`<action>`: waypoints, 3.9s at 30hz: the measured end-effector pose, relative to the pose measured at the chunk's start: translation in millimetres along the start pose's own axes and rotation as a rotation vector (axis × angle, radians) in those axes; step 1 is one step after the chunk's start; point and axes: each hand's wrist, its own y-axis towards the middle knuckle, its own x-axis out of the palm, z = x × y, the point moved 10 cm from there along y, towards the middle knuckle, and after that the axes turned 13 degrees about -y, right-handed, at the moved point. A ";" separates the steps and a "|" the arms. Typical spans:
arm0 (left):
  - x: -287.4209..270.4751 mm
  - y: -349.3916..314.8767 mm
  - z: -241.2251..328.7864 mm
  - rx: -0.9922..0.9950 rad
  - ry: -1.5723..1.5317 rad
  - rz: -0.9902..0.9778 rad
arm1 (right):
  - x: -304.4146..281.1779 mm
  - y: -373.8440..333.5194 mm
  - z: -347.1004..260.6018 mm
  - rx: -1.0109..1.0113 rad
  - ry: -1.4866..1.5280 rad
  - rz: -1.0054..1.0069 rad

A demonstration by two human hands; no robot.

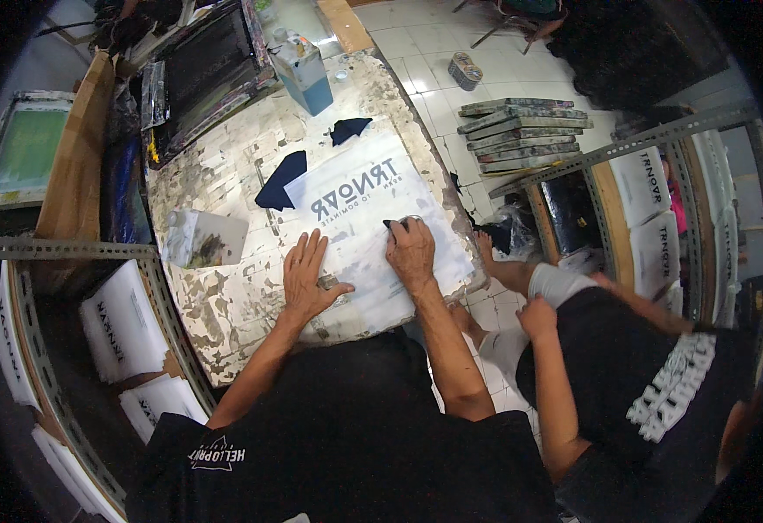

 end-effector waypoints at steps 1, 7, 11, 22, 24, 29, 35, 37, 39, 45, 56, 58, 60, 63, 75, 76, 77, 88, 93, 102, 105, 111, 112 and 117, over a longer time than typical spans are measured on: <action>-0.5 0.7 0.2 -0.004 -0.015 0.000 | -1.4 2.1 9.8 0.020 -0.028 0.025; -2.5 2.4 1.5 -0.053 -0.038 0.010 | 4.0 2.0 23.6 0.073 -0.004 0.023; -4.0 1.7 0.6 -0.029 -0.036 0.048 | 3.2 -1.3 -13.0 -0.060 0.081 -0.016; -5.9 4.1 1.5 -0.035 -0.041 0.043 | 12.5 5.1 19.3 0.089 -0.030 -0.031; -6.0 3.1 0.7 -0.043 -0.036 0.037 | 1.6 17.2 44.3 0.146 -0.137 -0.025; -3.2 2.3 -2.5 -0.055 -0.039 0.033 | 15.5 -5.6 -37.1 -0.077 0.086 -0.127; -7.1 3.1 0.8 -0.049 -0.028 0.040 | 1.5 15.0 42.3 0.158 -0.149 0.006; -6.2 2.9 0.8 -0.043 -0.031 0.041 | 11.8 6.0 20.5 0.098 -0.048 -0.047; -4.6 3.3 -1.2 -0.041 -0.031 0.042 | 17.6 -9.8 -32.1 -0.048 0.074 -0.118; -5.4 3.5 -0.3 -0.042 -0.027 0.043 | 2.8 11.8 37.9 0.130 -0.142 0.057; -5.6 3.9 2.4 -0.044 -0.032 0.032 | -0.9 14.5 46.7 0.204 -0.159 -0.017; -4.5 3.5 2.1 -0.041 -0.032 0.040 | 11.9 4.9 29.9 0.166 -0.094 -0.047; -4.1 3.7 -0.1 -0.039 -0.033 0.051 | 21.2 -7.3 -18.6 -0.010 0.000 -0.104; -3.4 2.9 0.4 -0.035 -0.046 0.055 | 14.4 -5.7 -5.1 0.031 0.030 -0.062; -6.0 1.4 1.6 -0.039 -0.037 0.053 | -12.8 -0.8 51.9 0.133 -0.134 0.032; -7.0 2.6 2.8 -0.041 -0.038 0.052 | -17.1 6.6 66.1 0.207 -0.169 -0.024; -7.9 3.5 3.5 -0.042 -0.040 0.051 | -16.6 7.3 59.6 0.161 -0.199 -0.024; -6.1 3.2 1.3 -0.047 -0.057 0.047 | -14.6 -7.0 46.1 0.090 -0.148 -0.050; -7.0 3.6 3.0 -0.031 -0.044 0.057 | -22.6 -11.5 58.6 0.121 -0.098 -0.004; -6.9 3.4 2.2 -0.032 -0.055 0.057 | -15.5 -4.4 61.8 0.090 -0.195 -0.016; -7.4 3.7 2.4 -0.036 -0.050 0.051 | -9.6 -4.6 57.9 0.095 -0.108 -0.006; -7.5 3.3 2.3 -0.028 -0.046 0.058 | -19.5 7.1 58.9 0.092 -0.166 0.071; -7.2 3.5 1.7 -0.036 -0.042 0.052 | -16.5 8.4 56.6 0.096 -0.180 0.034; -6.4 3.4 0.5 -0.035 -0.039 0.050 | 3.5 -2.0 -32.9 -0.193 0.083 -0.062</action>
